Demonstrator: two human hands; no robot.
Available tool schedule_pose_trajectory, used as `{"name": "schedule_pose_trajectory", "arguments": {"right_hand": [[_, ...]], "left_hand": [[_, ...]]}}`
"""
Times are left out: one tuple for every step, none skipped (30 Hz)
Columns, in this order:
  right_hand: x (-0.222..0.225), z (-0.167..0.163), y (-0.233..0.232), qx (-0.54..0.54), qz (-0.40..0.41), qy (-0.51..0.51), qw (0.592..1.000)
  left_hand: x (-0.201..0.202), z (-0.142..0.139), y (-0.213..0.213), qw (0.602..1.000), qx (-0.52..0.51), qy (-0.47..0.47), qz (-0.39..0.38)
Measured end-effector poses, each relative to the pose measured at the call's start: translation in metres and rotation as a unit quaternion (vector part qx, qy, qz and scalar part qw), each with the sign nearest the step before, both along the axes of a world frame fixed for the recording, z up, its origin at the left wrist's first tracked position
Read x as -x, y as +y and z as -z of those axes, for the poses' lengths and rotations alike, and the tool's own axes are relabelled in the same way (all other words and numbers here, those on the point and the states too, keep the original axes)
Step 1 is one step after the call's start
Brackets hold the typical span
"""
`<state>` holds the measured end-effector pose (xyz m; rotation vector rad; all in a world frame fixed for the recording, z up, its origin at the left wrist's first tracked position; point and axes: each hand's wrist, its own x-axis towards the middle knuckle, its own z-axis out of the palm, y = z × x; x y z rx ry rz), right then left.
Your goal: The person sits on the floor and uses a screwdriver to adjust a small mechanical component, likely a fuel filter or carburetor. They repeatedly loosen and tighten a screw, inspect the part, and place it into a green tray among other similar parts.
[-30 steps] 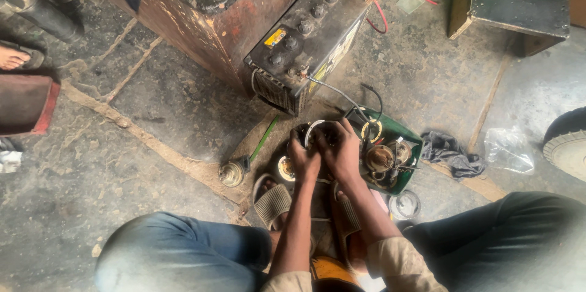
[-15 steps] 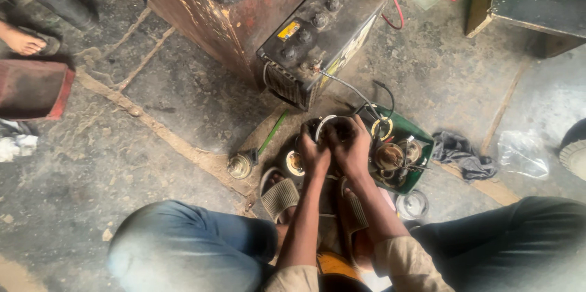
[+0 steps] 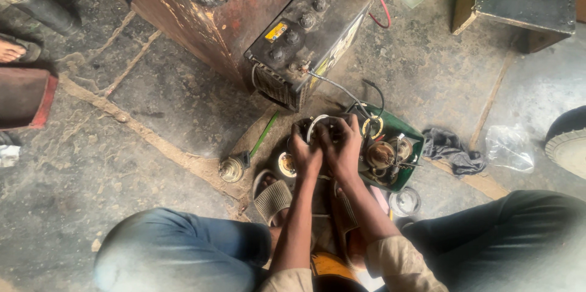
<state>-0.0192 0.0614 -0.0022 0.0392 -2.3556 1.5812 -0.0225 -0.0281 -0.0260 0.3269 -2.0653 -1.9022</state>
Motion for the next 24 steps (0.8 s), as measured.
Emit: {"name": "schedule_pose_trajectory", "arguments": {"right_hand": [[-0.0005, -0.0011, 0.0004, -0.006, -0.004, 0.011, 1.000], [-0.0008, -0.0022, 0.0009, -0.013, -0.008, 0.021, 1.000], [-0.0009, -0.0031, 0.0013, -0.022, -0.011, 0.031, 0.999], [-0.0006, -0.0039, 0.0016, -0.014, -0.014, 0.026, 0.999], [-0.0003, -0.0045, 0.0018, -0.006, -0.017, 0.021, 1.000], [0.0000, -0.0047, 0.0019, 0.003, -0.021, 0.014, 1.000], [0.0004, -0.0050, 0.0020, 0.003, -0.018, 0.004, 1.000], [0.0006, -0.0050, 0.0020, 0.003, -0.017, -0.006, 1.000], [0.0008, -0.0050, 0.0020, 0.004, -0.016, -0.016, 1.000], [0.0007, -0.0049, 0.0022, 0.007, -0.014, -0.007, 1.000], [0.0006, -0.0047, 0.0024, 0.008, -0.011, 0.001, 1.000], [0.0006, -0.0046, 0.0028, 0.010, -0.008, 0.010, 1.000], [0.0004, -0.0042, 0.0033, 0.003, -0.012, 0.015, 1.000], [0.0006, -0.0040, 0.0037, -0.003, -0.017, 0.020, 1.000], [0.0006, -0.0036, 0.0043, -0.009, -0.022, 0.023, 0.999], [0.0009, -0.0032, 0.0045, 0.000, -0.019, 0.022, 1.000], [0.0011, -0.0028, 0.0049, 0.009, -0.015, 0.022, 1.000], [0.0013, -0.0023, 0.0050, 0.018, -0.011, 0.023, 1.000], [0.0017, -0.0020, 0.0051, 0.021, -0.014, 0.020, 0.999], [0.0015, -0.0016, 0.0051, 0.024, -0.016, 0.016, 0.999], [0.0017, -0.0013, 0.0049, 0.027, -0.019, 0.012, 0.999], [0.0014, -0.0013, 0.0049, 0.024, -0.017, 0.011, 0.999], [0.0015, -0.0011, 0.0046, 0.022, -0.017, 0.011, 1.000], [0.0012, -0.0014, 0.0045, 0.019, -0.015, 0.010, 1.000]], "left_hand": [[0.0000, 0.0007, 0.0001, 1.000, -0.011, -0.007, 0.003], [-0.0002, 0.0014, 0.0000, 1.000, -0.022, -0.015, 0.006], [-0.0004, 0.0023, 0.0003, 0.999, -0.035, -0.022, 0.010], [-0.0003, 0.0033, 0.0006, 0.999, -0.034, -0.011, 0.010], [-0.0002, 0.0043, 0.0006, 0.999, -0.033, 0.000, 0.009], [-0.0004, 0.0055, 0.0009, 0.999, -0.032, 0.010, 0.007], [-0.0004, 0.0065, 0.0009, 0.999, -0.037, 0.014, 0.011], [0.0000, 0.0074, 0.0008, 0.999, -0.041, 0.019, 0.013], [0.0003, 0.0081, 0.0008, 0.999, -0.045, 0.025, 0.015], [0.0005, 0.0085, 0.0007, 0.999, -0.041, 0.025, 0.013], [0.0008, 0.0087, 0.0009, 0.999, -0.038, 0.025, 0.011], [0.0010, 0.0091, 0.0012, 0.999, -0.035, 0.026, 0.010], [0.0012, 0.0093, 0.0015, 0.999, -0.033, 0.023, 0.008], [0.0013, 0.0091, 0.0017, 0.999, -0.031, 0.021, 0.006], [0.0011, 0.0091, 0.0019, 0.999, -0.030, 0.017, 0.003], [0.0008, 0.0090, 0.0021, 0.999, -0.025, 0.022, 0.005], [0.0007, 0.0089, 0.0023, 0.999, -0.020, 0.028, 0.007], [0.0007, 0.0088, 0.0023, 0.999, -0.015, 0.035, 0.008], [0.0006, 0.0087, 0.0022, 0.999, -0.015, 0.032, 0.010], [0.0002, 0.0087, 0.0018, 0.999, -0.015, 0.028, 0.011], [0.0001, 0.0088, 0.0015, 1.000, -0.015, 0.024, 0.013], [-0.0002, 0.0089, 0.0013, 0.999, -0.022, 0.030, 0.014], [-0.0001, 0.0091, 0.0010, 0.999, -0.028, 0.037, 0.014], [-0.0004, 0.0091, 0.0009, 0.998, -0.034, 0.042, 0.015]]}}
